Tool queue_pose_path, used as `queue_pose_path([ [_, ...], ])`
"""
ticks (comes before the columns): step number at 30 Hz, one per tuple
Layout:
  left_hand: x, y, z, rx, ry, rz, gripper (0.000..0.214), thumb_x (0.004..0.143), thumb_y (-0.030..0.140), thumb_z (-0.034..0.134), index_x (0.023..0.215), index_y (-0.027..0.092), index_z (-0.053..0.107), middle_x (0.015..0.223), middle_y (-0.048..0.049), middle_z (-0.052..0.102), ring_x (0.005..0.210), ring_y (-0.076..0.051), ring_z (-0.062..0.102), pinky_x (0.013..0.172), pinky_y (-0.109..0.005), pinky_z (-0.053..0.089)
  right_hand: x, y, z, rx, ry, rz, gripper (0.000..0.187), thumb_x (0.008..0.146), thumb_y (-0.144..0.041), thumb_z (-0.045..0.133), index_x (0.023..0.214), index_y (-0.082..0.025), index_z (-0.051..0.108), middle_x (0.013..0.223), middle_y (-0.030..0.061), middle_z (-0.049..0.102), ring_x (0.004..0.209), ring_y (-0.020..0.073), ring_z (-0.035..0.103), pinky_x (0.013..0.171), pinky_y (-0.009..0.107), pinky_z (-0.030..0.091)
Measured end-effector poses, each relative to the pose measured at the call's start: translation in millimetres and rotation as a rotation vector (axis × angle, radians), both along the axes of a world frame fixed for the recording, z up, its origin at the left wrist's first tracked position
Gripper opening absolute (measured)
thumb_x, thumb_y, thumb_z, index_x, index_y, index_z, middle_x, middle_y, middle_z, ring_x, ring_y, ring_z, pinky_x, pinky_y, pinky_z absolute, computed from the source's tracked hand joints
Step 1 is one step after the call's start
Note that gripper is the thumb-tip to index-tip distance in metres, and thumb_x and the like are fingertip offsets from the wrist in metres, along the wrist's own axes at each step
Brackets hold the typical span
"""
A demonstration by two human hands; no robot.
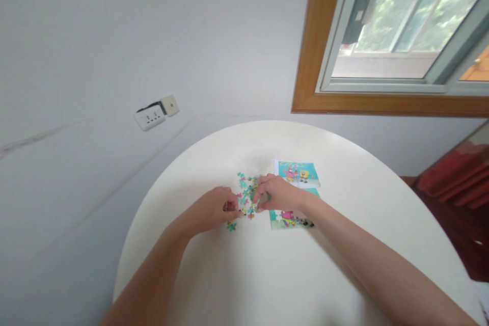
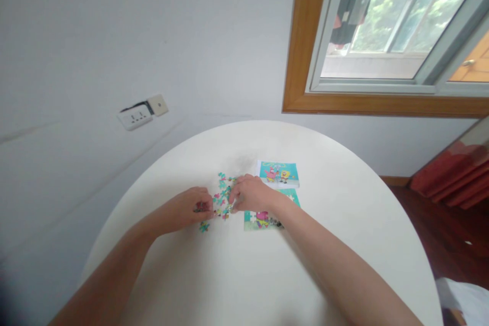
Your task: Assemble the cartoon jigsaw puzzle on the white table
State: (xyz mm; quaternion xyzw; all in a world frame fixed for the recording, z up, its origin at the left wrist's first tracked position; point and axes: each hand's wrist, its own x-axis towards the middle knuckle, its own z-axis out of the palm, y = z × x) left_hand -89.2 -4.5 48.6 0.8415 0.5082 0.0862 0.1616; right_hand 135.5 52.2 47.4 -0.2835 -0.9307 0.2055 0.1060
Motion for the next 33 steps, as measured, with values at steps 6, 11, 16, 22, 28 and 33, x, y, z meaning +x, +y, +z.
queue_pose_path([
  [6,-3,2,2.1,0.038,-0.018,0.099,0.02,0.081,0.034,0.052,0.077,0.02,0.065,0.074,-0.002,0.06,0.073,-0.018,0.055,0.066,-0.028,0.039,4,4,-4.8,0.0,0.043,-0.019,0.024,0.068,-0.032,0.079,0.089,-0.021,0.074,0.086,0.0024,0.065,0.089,0.0171,0.056,0.083,0.028,0.039],
  [11,0,8,-0.4,0.123,-0.052,0.153,0.021,0.084,0.028,0.046,0.09,0.02,0.064,0.08,-0.0035,0.06,0.081,-0.02,0.056,0.076,-0.032,0.042,12,20,-2.8,0.111,0.038,-0.109,0.021,0.081,-0.019,0.062,0.1,-0.021,0.072,0.094,0.006,0.068,0.091,0.018,0.057,0.088,0.03,0.04],
  [16,7,13,-9.6,0.228,-0.089,0.144,0.02,0.083,0.025,0.05,0.097,0.02,0.063,0.089,-0.0053,0.059,0.09,-0.022,0.054,0.085,-0.036,0.042,13,35,5.6,0.138,-0.011,-0.186,0.027,0.081,-0.012,0.055,0.098,-0.021,0.074,0.095,0.0063,0.07,0.093,0.018,0.059,0.087,0.029,0.041],
  [22,11,15,-15.7,0.262,-0.089,0.15,0.019,0.085,0.023,0.049,0.098,0.02,0.063,0.091,-0.0062,0.059,0.092,-0.023,0.054,0.089,-0.037,0.042,16,37,10.7,0.105,-0.056,-0.174,0.019,0.076,-0.016,0.06,0.087,-0.022,0.075,0.087,0.0019,0.072,0.086,0.0167,0.063,0.08,0.025,0.043],
  [28,10,18,-19.9,0.276,-0.084,0.158,0.02,0.084,0.021,0.049,0.098,0.02,0.063,0.093,-0.0063,0.059,0.094,-0.023,0.054,0.089,-0.038,0.042,10,31,6.5,0.126,-0.122,-0.179,0.017,0.077,-0.021,0.062,0.086,-0.023,0.076,0.087,0.0039,0.071,0.086,0.0184,0.062,0.081,0.027,0.042],
  [33,13,18,-20.8,0.275,-0.092,0.149,0.019,0.083,0.019,0.051,0.098,0.02,0.063,0.093,-0.0059,0.059,0.093,-0.023,0.054,0.089,-0.037,0.042,1,34,4.2,0.166,-0.144,-0.234,0.024,0.08,-0.028,0.06,0.101,-0.023,0.073,0.101,0.0099,0.067,0.098,0.0245,0.058,0.084,0.033,0.042],
])
